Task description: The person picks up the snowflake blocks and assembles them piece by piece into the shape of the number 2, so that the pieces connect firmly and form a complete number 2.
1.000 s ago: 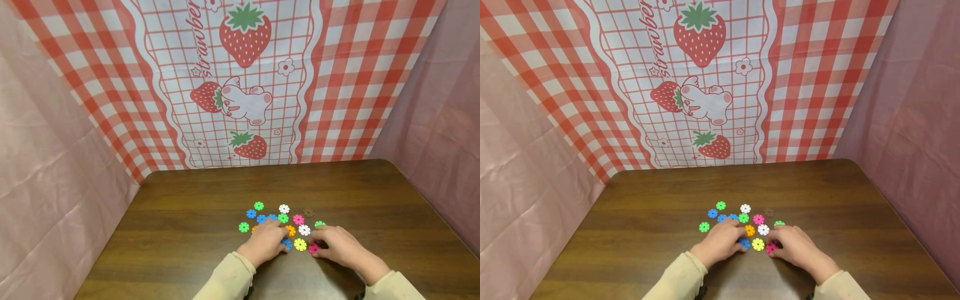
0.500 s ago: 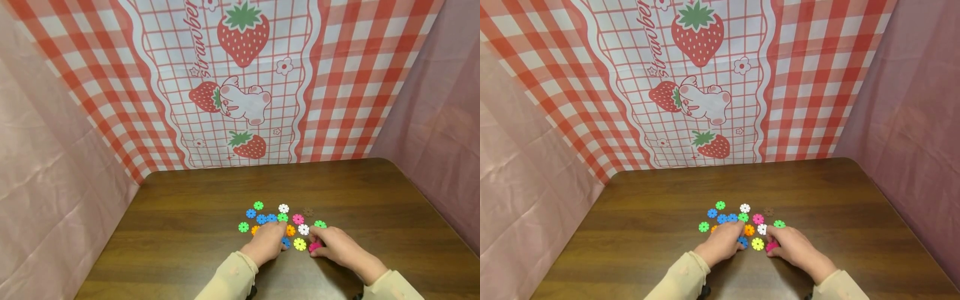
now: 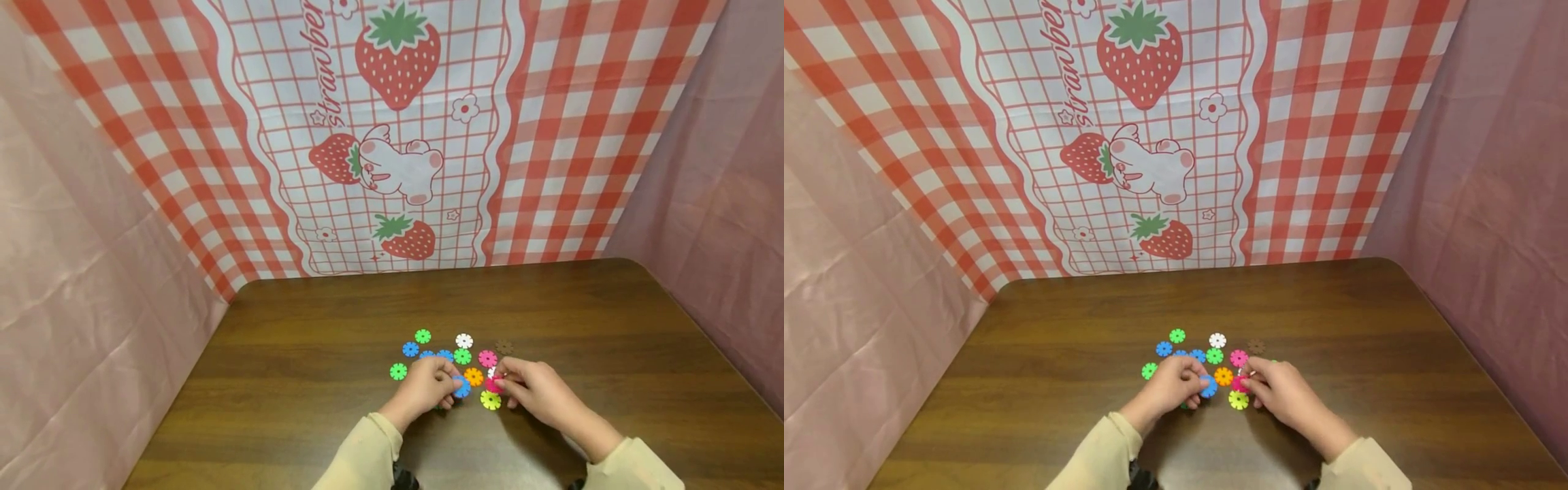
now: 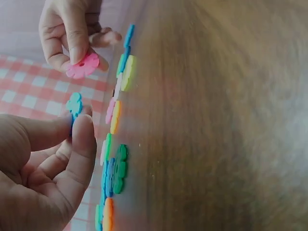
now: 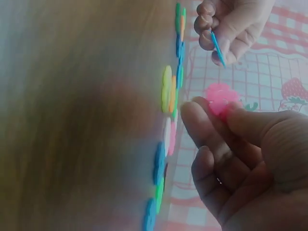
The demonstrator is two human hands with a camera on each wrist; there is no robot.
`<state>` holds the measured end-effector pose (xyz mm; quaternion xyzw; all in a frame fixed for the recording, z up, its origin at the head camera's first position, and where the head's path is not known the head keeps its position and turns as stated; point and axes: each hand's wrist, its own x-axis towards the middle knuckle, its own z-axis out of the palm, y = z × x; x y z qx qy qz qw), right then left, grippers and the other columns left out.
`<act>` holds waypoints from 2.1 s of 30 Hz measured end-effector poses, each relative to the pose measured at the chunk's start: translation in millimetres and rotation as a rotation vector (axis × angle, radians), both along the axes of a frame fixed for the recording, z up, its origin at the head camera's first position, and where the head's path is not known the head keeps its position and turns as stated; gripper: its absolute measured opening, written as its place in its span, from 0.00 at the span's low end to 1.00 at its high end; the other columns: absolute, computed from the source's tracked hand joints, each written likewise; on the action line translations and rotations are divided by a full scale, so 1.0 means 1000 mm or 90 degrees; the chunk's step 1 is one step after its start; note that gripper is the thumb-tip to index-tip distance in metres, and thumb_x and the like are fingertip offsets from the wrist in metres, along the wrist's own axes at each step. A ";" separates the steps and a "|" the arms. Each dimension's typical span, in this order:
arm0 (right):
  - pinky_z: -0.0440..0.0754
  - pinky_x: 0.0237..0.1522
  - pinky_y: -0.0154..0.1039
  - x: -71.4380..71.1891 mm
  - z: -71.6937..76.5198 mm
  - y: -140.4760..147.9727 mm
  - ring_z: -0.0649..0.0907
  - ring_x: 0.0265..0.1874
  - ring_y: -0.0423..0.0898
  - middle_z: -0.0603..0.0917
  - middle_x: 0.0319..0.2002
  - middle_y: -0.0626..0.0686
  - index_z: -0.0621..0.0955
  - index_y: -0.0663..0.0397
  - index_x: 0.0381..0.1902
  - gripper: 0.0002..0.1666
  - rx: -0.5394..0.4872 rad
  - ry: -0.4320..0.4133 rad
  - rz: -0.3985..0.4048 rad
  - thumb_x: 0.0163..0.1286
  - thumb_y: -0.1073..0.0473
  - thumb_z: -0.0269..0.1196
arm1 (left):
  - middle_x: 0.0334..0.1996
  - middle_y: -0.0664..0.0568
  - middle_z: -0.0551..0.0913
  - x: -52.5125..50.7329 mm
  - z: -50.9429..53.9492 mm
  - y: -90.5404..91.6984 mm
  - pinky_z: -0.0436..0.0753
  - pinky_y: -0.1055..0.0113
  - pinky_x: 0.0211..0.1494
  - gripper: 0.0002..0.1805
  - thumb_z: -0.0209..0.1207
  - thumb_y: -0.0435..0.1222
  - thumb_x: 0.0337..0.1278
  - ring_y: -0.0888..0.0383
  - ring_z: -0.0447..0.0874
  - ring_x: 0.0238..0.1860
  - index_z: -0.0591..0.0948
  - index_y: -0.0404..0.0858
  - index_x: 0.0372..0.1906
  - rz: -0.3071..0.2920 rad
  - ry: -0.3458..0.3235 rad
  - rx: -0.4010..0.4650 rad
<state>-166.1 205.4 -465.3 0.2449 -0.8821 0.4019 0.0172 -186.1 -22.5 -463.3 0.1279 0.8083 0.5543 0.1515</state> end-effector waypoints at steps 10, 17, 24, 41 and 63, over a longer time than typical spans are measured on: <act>0.80 0.25 0.33 0.001 0.000 -0.020 0.81 0.18 0.38 0.87 0.27 0.49 0.78 0.54 0.33 0.05 -0.048 0.056 0.010 0.68 0.60 0.63 | 0.24 0.35 0.85 0.004 -0.005 -0.007 0.80 0.71 0.21 0.02 0.59 0.25 0.61 0.61 0.76 0.15 0.77 0.30 0.33 0.001 -0.118 0.152; 0.81 0.23 0.34 0.002 -0.003 -0.027 0.81 0.19 0.39 0.86 0.27 0.49 0.78 0.50 0.32 0.06 -0.083 0.065 0.033 0.68 0.65 0.63 | 0.23 0.36 0.84 0.006 -0.004 -0.008 0.81 0.70 0.22 0.02 0.58 0.25 0.61 0.60 0.78 0.17 0.78 0.30 0.33 -0.001 -0.135 0.165; 0.80 0.21 0.32 0.002 -0.006 -0.034 0.81 0.19 0.37 0.86 0.26 0.49 0.77 0.50 0.30 0.09 -0.078 0.088 0.035 0.66 0.68 0.63 | 0.21 0.39 0.83 0.006 -0.006 -0.006 0.81 0.70 0.22 0.02 0.56 0.23 0.61 0.59 0.80 0.17 0.79 0.28 0.34 0.010 -0.159 0.183; 0.75 0.19 0.30 0.001 -0.012 -0.042 0.75 0.18 0.32 0.81 0.21 0.43 0.78 0.45 0.28 0.10 -0.058 0.135 -0.014 0.63 0.65 0.67 | 0.26 0.42 0.84 0.009 -0.004 -0.011 0.83 0.67 0.25 0.08 0.61 0.30 0.63 0.59 0.79 0.19 0.81 0.29 0.42 -0.021 -0.098 0.155; 0.80 0.36 0.38 -0.013 -0.009 -0.062 0.81 0.31 0.35 0.83 0.27 0.36 0.84 0.45 0.28 0.05 0.101 0.068 -0.014 0.57 0.59 0.73 | 0.26 0.62 0.82 0.003 0.006 -0.052 0.74 0.73 0.34 0.08 0.74 0.34 0.45 0.67 0.73 0.27 0.86 0.42 0.32 -0.021 0.247 -0.185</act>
